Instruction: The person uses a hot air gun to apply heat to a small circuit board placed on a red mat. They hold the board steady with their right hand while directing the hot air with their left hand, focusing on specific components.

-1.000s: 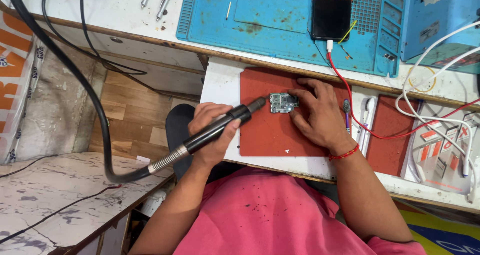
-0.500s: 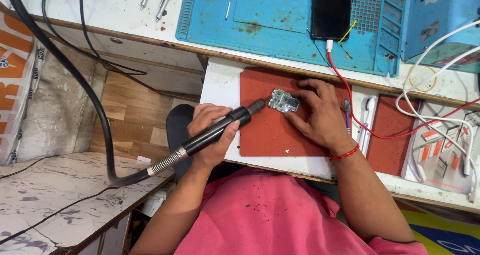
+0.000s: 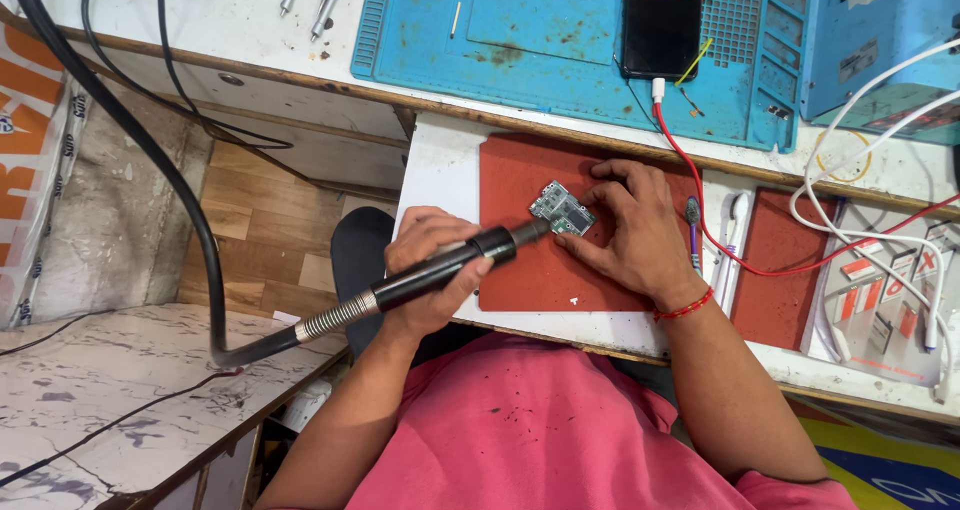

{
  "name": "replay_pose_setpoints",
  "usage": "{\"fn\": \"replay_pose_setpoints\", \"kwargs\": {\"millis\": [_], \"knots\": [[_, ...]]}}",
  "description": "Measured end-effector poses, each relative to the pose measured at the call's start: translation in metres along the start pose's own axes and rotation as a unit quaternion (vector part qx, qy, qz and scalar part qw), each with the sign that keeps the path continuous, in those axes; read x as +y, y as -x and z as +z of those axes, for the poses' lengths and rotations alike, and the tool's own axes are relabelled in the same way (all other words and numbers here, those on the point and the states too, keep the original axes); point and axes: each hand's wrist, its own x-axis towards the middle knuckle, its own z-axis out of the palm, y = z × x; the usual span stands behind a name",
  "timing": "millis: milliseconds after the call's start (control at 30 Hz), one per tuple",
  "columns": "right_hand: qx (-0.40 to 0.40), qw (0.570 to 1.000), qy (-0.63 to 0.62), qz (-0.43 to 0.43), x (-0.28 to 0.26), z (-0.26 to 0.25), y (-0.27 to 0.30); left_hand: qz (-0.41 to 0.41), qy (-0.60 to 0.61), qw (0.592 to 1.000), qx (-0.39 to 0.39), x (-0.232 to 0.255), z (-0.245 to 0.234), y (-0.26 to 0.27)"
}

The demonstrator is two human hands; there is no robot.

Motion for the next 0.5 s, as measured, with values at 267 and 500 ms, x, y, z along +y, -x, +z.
{"fn": "replay_pose_setpoints", "kwargs": {"millis": [267,500], "knots": [[-0.002,1.000,-0.005,-0.002,0.0016,0.0012,0.0009,-0.014,-0.008,1.000,0.018,0.0039,0.0014,-0.0002],[0.004,1.000,-0.018,-0.008,0.0035,-0.0004,0.0013,-0.005,0.005,1.000,-0.006,0.0006,-0.0012,-0.0004]]}}
